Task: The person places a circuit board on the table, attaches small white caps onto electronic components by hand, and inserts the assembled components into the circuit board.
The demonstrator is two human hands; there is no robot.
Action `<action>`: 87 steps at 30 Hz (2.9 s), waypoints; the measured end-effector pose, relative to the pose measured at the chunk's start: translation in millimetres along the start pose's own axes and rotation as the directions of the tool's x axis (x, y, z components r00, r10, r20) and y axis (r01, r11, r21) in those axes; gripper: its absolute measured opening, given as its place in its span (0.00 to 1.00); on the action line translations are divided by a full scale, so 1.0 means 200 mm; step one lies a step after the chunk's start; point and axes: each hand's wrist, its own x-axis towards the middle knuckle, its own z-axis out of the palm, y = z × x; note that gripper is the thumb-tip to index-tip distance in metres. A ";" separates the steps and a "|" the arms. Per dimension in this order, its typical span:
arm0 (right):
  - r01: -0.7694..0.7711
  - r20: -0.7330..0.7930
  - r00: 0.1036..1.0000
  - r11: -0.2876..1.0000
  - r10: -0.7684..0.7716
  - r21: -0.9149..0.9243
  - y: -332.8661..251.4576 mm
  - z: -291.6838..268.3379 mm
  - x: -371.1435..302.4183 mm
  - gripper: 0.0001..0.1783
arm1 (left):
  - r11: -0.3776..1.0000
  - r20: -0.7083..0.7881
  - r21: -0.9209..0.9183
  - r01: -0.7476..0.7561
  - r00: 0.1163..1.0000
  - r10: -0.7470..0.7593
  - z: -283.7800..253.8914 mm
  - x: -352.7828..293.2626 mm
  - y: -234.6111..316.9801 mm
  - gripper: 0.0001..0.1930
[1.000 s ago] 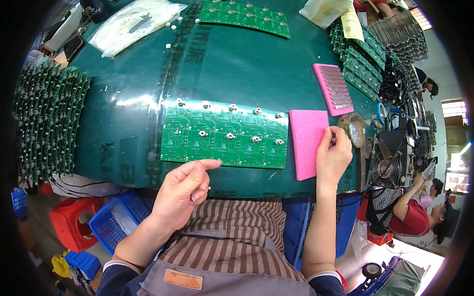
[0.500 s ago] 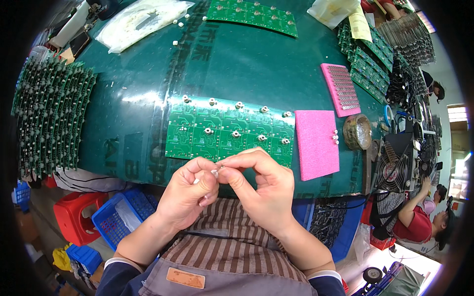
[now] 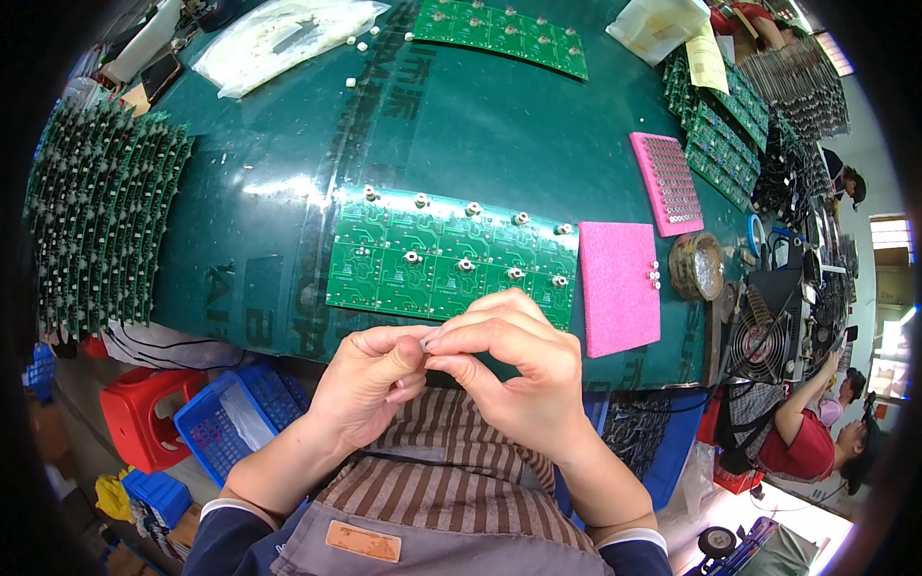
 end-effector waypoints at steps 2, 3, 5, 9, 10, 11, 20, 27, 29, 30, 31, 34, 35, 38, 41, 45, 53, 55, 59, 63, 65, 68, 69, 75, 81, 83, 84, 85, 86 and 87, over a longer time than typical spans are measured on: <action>-0.001 0.005 1.000 1.000 0.001 -0.011 0.00 0.00 0.00 0.08 | 1.000 0.004 0.004 -0.005 1.000 0.005 0.01 0.00 0.00 0.12; -0.010 0.004 1.000 1.000 0.011 -0.014 0.00 0.00 0.00 0.08 | 1.000 -0.019 0.010 -0.009 1.000 0.009 0.02 0.00 0.00 0.13; -0.017 0.007 1.000 1.000 0.018 -0.015 -0.01 0.01 0.00 0.08 | 1.000 -0.045 0.014 -0.016 0.999 0.017 0.02 0.00 0.00 0.13; -0.040 -0.041 0.998 0.997 0.043 0.072 0.01 0.04 -0.01 0.09 | 0.995 0.002 -0.090 -0.032 0.999 0.032 0.00 0.01 -0.02 0.13; -0.048 -0.071 0.996 0.991 0.057 0.123 0.01 0.05 -0.02 0.09 | 0.993 0.004 -0.111 -0.049 0.999 0.049 0.00 0.01 -0.02 0.13; -0.046 -0.067 0.996 0.991 0.054 0.124 0.02 0.05 -0.02 0.09 | 0.992 0.002 -0.113 -0.054 0.999 0.054 0.00 0.01 -0.02 0.13; 0.057 -0.038 0.998 0.996 -0.054 0.075 0.02 0.05 -0.02 0.09 | 0.991 0.011 -0.121 -0.056 0.998 0.058 0.00 0.01 -0.01 0.11; -0.033 0.058 0.998 0.994 0.027 0.102 0.02 0.03 0.02 0.09 | 0.995 0.074 -0.094 -0.019 0.997 0.026 -0.02 -0.01 0.02 0.13; -0.056 0.083 0.996 0.985 0.043 0.164 0.02 0.03 0.03 0.08 | 0.994 0.095 -0.106 -0.022 0.995 0.032 -0.04 -0.01 0.01 0.13; -0.070 0.148 0.988 0.984 0.045 0.164 0.02 0.02 0.05 0.08 | 0.996 0.087 -0.078 -0.041 0.995 0.047 -0.05 -0.01 0.00 0.13; -0.084 0.209 0.977 0.984 0.050 0.159 0.02 0.01 0.06 0.07 | 0.997 0.082 -0.049 -0.055 0.995 0.059 -0.06 -0.01 0.00 0.13; -0.124 0.153 0.983 0.984 0.104 0.125 0.04 0.07 0.16 0.05 | 0.995 -0.035 -0.102 0.018 0.999 -0.021 0.00 -0.04 0.04 0.16; -0.165 0.093 0.984 0.980 0.155 0.114 0.06 0.12 0.20 0.04 | 0.998 -0.138 -0.040 0.045 0.989 -0.050 0.04 -0.05 0.06 0.18; -0.060 0.023 0.998 0.994 0.062 -0.094 0.10 0.24 0.32 0.04 | 0.998 -0.092 0.065 -0.004 0.996 0.010 0.03 -0.07 0.05 0.15; -0.115 0.072 0.989 0.979 0.128 -0.168 0.10 0.28 0.37 0.04 | 0.984 -0.059 0.177 -0.002 0.998 0.013 0.01 -0.08 0.05 0.12; -0.152 0.086 0.980 0.959 0.177 -0.239 0.10 0.30 0.37 0.04 | 0.938 -0.047 0.341 -0.067 0.995 0.089 -0.02 -0.09 0.07 0.10; -0.203 0.051 0.976 0.968 0.213 -0.150 0.13 0.32 0.37 0.05 | 0.853 0.008 0.503 -0.139 0.988 0.156 -0.04 -0.07 0.07 0.11; -0.195 0.043 0.978 0.968 0.204 -0.157 0.13 0.33 0.36 0.05 | 0.852 -0.004 0.506 -0.136 0.987 0.160 -0.05 -0.07 0.08 0.12; -0.175 0.030 0.983 0.968 0.184 -0.180 0.13 0.34 0.37 0.05 | 0.860 0.003 0.492 -0.131 0.989 0.149 -0.06 -0.07 0.08 0.12; -0.173 0.023 0.984 0.970 0.179 -0.172 0.14 0.34 0.36 0.05 | 0.864 0.008 0.488 -0.129 0.990 0.143 -0.06 -0.07 0.07 0.12; -0.161 0.016 0.986 0.971 0.167 -0.175 0.14 0.35 0.36 0.05 | 0.863 0.008 0.490 -0.125 0.990 0.139 -0.06 -0.07 0.07 0.12; -0.157 0.006 0.987 0.969 0.161 -0.188 0.13 0.35 0.35 0.04 | 0.868 0.014 0.480 -0.125 0.991 0.135 -0.06 -0.07 0.07 0.12; -0.157 0.006 0.987 0.969 0.161 -0.189 0.13 0.35 0.35 0.04 | 0.870 0.017 0.476 -0.127 0.991 0.135 -0.06 -0.07 0.06 0.12; -0.027 -0.007 1.000 0.974 0.026 -0.224 0.14 0.36 0.33 0.04 | 0.871 0.033 0.468 -0.150 0.988 0.152 -0.07 -0.07 0.07 0.11; -0.048 -0.002 0.999 0.968 0.049 -0.247 0.13 0.34 0.34 0.03 | 0.863 0.028 0.488 -0.131 0.990 0.135 -0.06 -0.07 0.08 0.11; -0.128 0.068 0.986 0.957 0.151 -0.259 0.11 0.33 0.36 0.04 | 0.853 0.010 0.511 -0.101 0.994 0.112 -0.06 -0.07 0.08 0.11; -0.128 0.069 0.986 0.958 0.150 -0.257 0.11 0.34 0.36 0.04 | 0.851 0.015 0.510 -0.122 0.991 0.133 -0.07 -0.07 0.07 0.11; -0.101 0.052 0.992 0.963 0.118 -0.248 0.12 0.34 0.36 0.04 | 0.849 0.022 0.509 -0.143 0.988 0.153 -0.07 -0.07 0.07 0.11; -0.073 0.036 0.996 0.968 0.084 -0.240 0.12 0.35 0.36 0.03 | 0.848 0.023 0.510 -0.143 0.988 0.153 -0.07 -0.07 0.07 0.11; -0.073 0.035 0.996 0.968 0.083 -0.239 0.12 0.36 0.36 0.03 | 0.848 0.020 0.511 -0.139 0.988 0.150 -0.07 -0.07 0.07 0.11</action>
